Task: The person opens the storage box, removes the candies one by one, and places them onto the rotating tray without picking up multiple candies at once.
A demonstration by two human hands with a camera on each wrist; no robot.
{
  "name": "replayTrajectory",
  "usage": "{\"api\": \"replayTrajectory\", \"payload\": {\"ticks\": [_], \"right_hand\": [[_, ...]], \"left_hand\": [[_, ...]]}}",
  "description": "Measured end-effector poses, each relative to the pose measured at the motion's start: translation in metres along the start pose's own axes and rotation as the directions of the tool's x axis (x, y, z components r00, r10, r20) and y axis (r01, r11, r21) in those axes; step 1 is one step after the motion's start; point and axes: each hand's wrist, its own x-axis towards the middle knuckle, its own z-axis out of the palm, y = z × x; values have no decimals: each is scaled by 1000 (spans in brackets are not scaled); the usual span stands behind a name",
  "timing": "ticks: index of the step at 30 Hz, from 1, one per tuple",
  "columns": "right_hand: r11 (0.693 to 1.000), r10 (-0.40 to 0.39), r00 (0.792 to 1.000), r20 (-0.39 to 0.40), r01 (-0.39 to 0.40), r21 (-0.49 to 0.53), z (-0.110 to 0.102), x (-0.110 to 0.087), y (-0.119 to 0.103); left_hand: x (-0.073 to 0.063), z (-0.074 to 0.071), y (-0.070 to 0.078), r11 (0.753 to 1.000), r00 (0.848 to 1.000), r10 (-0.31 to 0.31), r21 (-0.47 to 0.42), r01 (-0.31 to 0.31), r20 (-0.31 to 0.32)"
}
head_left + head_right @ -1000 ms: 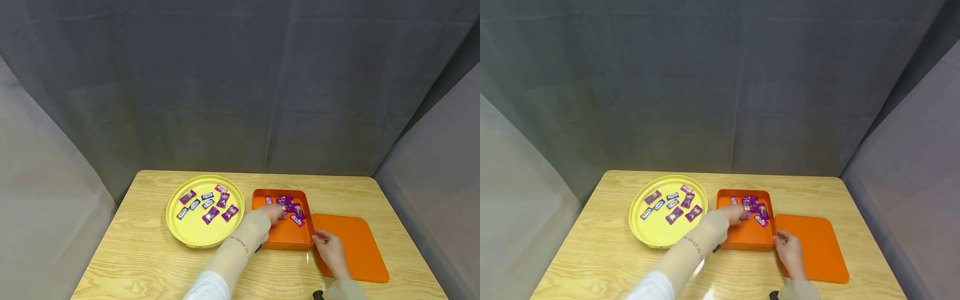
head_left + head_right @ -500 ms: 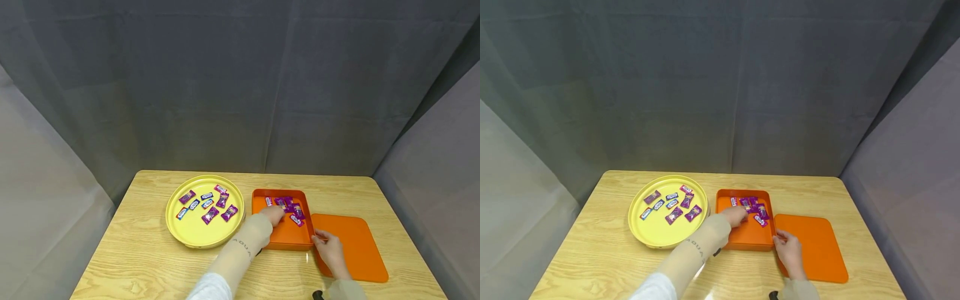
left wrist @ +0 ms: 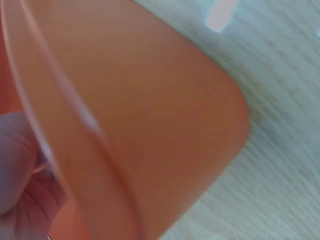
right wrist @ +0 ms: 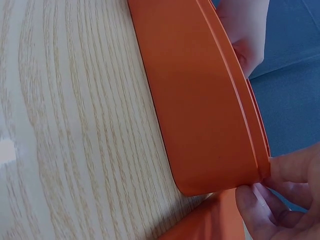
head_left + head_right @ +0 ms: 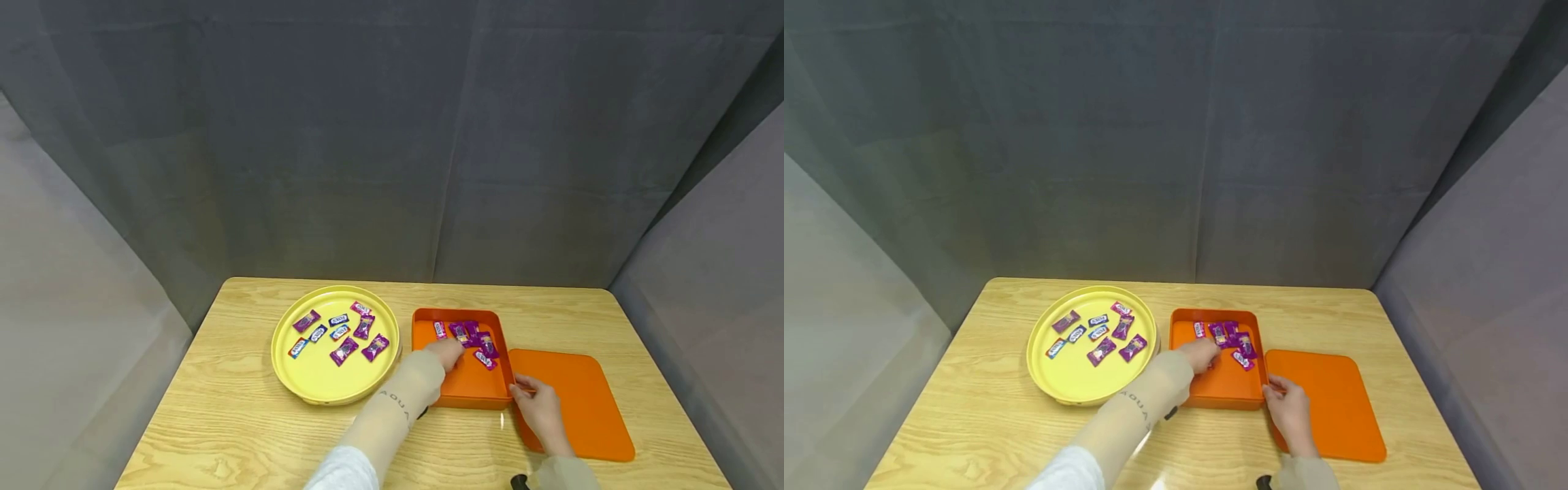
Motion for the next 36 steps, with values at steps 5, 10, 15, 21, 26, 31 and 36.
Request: {"api": "replayTrajectory", "payload": {"ticks": [5, 10, 15, 21, 26, 31, 36], "right_hand": [[1000, -2, 1000, -2, 2, -5, 0, 0, 1], [1000, -8, 1000, -2, 8, -9, 0, 1, 0], [1000, -14, 1000, 6, 14, -2, 0, 1, 0], [1000, -2, 1000, -2, 2, -14, 1, 1, 0], [1000, -1, 1000, -2, 1, -11, -1, 0, 1], [1000, 3, 1000, 2, -3, -3, -1, 0, 1], [1000, 7, 1000, 2, -7, -9, 0, 0, 1]], "left_hand": [[2, -3, -4, 1000, 1000, 23, 6, -23, 3], [1, -15, -8, 999, 998, 47, -22, -48, -30], [-5, -30, -12, 998, 995, 63, -15, -64, -79], [-14, -42, -21, 998, 985, 61, -21, -65, -162], [-28, -51, -32, 993, 970, 40, -96, -65, -239], [-44, -53, -48, 989, 948, 54, -117, -95, -312], [-67, -54, -70, 985, 928, 55, -133, -112, -368]]}}
